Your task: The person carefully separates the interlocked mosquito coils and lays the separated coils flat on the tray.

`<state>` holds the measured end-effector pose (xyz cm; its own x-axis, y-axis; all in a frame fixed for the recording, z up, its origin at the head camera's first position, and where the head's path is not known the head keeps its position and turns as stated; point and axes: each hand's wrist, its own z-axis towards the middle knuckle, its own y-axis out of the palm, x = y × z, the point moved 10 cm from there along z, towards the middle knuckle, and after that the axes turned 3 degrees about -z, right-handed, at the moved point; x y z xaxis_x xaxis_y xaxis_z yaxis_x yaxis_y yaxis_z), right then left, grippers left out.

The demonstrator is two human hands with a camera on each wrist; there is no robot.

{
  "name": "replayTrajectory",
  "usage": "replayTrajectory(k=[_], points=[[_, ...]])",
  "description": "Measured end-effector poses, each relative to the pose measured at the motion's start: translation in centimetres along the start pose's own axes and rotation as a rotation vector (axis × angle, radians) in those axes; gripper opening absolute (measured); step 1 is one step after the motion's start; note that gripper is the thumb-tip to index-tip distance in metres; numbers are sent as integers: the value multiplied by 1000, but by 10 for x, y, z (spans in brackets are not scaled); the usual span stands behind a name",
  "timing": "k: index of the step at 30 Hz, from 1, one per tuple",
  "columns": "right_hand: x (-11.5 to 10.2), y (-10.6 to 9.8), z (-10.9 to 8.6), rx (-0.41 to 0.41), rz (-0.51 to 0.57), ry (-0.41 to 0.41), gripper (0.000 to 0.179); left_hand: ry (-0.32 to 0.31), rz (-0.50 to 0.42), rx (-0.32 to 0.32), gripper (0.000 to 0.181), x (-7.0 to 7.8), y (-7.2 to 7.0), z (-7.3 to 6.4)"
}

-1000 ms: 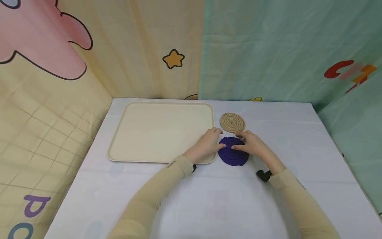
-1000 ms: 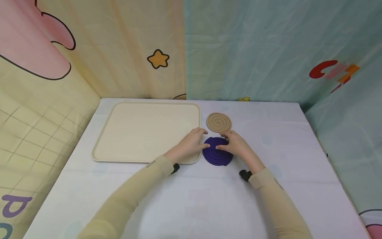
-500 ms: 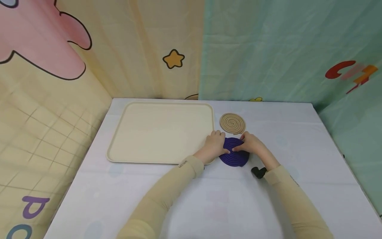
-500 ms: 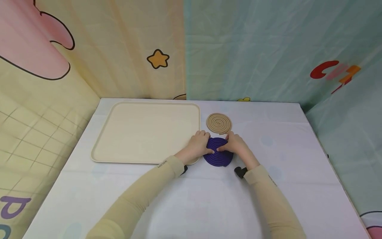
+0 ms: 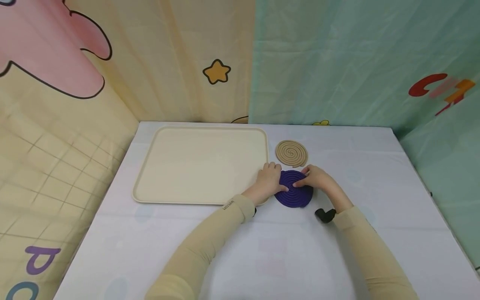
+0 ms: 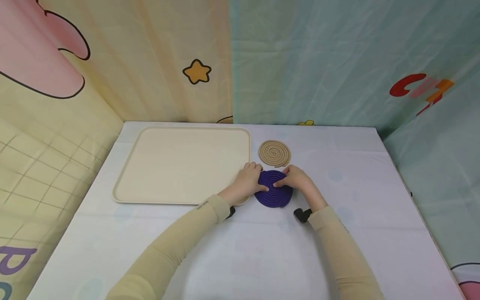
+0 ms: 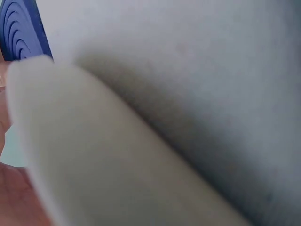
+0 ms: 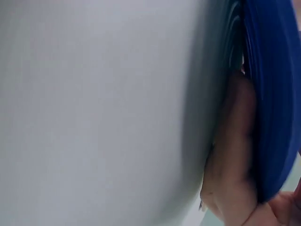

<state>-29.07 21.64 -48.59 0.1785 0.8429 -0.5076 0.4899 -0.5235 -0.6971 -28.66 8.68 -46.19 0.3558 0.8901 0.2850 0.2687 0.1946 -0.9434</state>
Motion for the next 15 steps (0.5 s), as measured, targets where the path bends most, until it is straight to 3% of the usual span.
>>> replayTrajectory(k=[3,5,10,15], points=[[2,6,1,-40,68,0,71,-2,-50,6,70,-1,-1,1],[3,9,1,-63,139,-4,72,-12,-134,18,68,-5,-1,1],[-5,8,-2,-63,377,-55,70,-78,-440,68,62,-21,-7,2],[-20,-4,-12,-4,453,-98,74,-107,-755,123,63,-31,-19,-3]])
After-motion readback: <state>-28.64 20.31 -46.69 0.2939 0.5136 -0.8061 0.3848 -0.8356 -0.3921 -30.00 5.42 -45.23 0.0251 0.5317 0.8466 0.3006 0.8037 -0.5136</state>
